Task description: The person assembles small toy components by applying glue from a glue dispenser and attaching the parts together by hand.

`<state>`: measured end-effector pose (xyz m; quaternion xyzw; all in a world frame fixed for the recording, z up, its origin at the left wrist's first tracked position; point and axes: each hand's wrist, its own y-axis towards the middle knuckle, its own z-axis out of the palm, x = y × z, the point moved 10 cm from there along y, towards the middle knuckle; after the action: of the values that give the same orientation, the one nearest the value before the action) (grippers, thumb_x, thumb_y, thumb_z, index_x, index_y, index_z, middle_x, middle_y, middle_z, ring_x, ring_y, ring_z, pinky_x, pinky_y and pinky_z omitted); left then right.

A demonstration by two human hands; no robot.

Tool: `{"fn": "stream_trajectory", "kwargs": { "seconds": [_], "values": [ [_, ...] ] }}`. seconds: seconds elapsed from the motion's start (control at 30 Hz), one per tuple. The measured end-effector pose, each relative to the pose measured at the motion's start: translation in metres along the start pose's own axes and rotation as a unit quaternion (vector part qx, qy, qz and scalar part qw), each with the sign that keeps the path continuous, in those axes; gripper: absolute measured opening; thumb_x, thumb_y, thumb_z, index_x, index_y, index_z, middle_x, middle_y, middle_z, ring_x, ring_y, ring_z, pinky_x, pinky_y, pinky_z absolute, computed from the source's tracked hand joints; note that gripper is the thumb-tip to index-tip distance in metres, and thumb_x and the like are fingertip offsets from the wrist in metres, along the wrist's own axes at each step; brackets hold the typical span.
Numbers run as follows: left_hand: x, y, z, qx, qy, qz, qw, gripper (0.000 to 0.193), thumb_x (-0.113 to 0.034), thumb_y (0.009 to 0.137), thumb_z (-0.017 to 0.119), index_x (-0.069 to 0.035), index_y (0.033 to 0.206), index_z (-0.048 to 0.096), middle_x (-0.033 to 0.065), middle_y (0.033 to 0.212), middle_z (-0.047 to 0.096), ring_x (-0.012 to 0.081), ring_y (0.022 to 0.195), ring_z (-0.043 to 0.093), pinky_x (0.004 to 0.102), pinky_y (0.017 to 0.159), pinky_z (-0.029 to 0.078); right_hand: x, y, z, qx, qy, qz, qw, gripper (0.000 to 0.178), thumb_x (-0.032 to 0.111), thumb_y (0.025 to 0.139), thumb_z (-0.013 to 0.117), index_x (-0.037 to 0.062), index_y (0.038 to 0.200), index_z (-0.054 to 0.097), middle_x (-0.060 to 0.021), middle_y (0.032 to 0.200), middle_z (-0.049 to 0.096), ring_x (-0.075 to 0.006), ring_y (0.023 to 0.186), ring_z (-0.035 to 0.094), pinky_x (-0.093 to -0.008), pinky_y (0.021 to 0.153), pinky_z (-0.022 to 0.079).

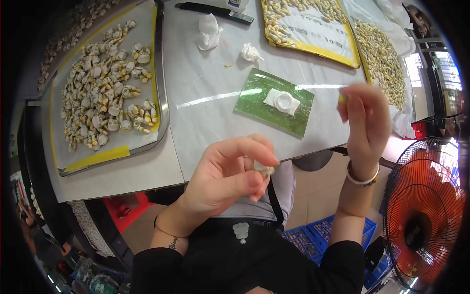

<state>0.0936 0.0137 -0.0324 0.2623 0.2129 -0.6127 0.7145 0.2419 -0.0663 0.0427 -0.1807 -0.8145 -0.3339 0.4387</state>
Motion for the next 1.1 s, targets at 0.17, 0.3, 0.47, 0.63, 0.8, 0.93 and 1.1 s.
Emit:
{"fn": "stream_trajectory", "kwargs": {
  "seconds": [0.17,0.3,0.47,0.63,0.8,0.93,1.1],
  "values": [
    [0.006,0.002,-0.002,-0.072,-0.094,-0.024,0.993,0.020,-0.016,0.091,0.051,-0.001,0.104,0.054,0.0208,0.109,0.053,0.0147,0.072,0.058,0.0266,0.064,0.050,-0.004,-0.029,0.004,0.012,0.063,0.042,0.997,0.016,-0.006,0.084,0.047,-0.0064,0.095,0.058,-0.0070,0.082,0.057,-0.0107,0.070,0.054,-0.0209,0.065,0.044],
    [0.001,0.006,-0.007,-0.102,-0.042,-0.017,0.994,0.020,-0.018,0.089,0.055,0.000,0.097,0.055,0.0247,0.107,0.053,0.0186,0.071,0.061,0.0283,0.061,0.052,-0.013,-0.046,0.009,0.012,0.096,0.071,0.993,0.019,-0.009,0.077,0.051,-0.0086,0.094,0.059,-0.0099,0.083,0.059,-0.0135,0.074,0.056,-0.0236,0.068,0.044],
    [-0.011,0.000,-0.007,-0.119,0.045,0.001,0.992,0.029,-0.020,0.083,0.064,0.002,0.100,0.054,0.0243,0.104,0.056,0.0175,0.068,0.062,0.0290,0.060,0.053,-0.011,-0.055,0.008,0.020,0.071,0.093,0.993,0.021,-0.011,0.075,0.050,-0.0073,0.094,0.060,-0.0095,0.083,0.060,-0.0123,0.073,0.058,-0.0212,0.066,0.045],
    [-0.012,-0.003,-0.014,-0.144,0.023,0.042,0.988,0.036,-0.024,0.082,0.066,0.003,0.103,0.054,0.0233,0.099,0.059,0.0169,0.065,0.062,0.0277,0.056,0.053,-0.018,-0.054,0.007,-0.017,0.093,0.125,0.988,0.021,-0.011,0.076,0.050,-0.0070,0.095,0.060,-0.0087,0.082,0.059,-0.0116,0.071,0.058,-0.0203,0.065,0.045],
    [-0.011,-0.002,-0.013,-0.156,0.035,0.022,0.987,0.036,-0.024,0.081,0.067,0.004,0.100,0.056,0.0249,0.104,0.057,0.0163,0.065,0.062,0.0270,0.056,0.054,-0.014,-0.054,0.008,-0.009,0.102,0.080,0.991,0.018,-0.008,0.079,0.051,-0.0073,0.096,0.059,-0.0081,0.084,0.059,-0.0110,0.072,0.057,-0.0210,0.067,0.045],
    [-0.015,0.000,-0.009,-0.132,0.053,0.035,0.989,0.035,-0.022,0.080,0.068,0.004,0.099,0.057,0.0255,0.106,0.056,0.0160,0.065,0.062,0.0268,0.056,0.053,-0.015,-0.054,0.012,-0.021,0.097,0.094,0.991,0.019,-0.008,0.078,0.054,-0.0069,0.096,0.059,-0.0094,0.088,0.059,-0.0119,0.076,0.058,-0.0222,0.068,0.045],
    [-0.002,-0.005,-0.013,-0.119,-0.007,-0.038,0.992,0.035,-0.019,0.075,0.073,0.003,0.099,0.058,0.0226,0.099,0.059,0.0164,0.065,0.062,0.0276,0.056,0.054,-0.027,-0.045,0.005,-0.084,0.062,0.111,0.988,0.018,-0.008,0.076,0.058,-0.0060,0.093,0.061,-0.0087,0.084,0.061,-0.0113,0.076,0.058,-0.0215,0.067,0.045]
  ]
}}
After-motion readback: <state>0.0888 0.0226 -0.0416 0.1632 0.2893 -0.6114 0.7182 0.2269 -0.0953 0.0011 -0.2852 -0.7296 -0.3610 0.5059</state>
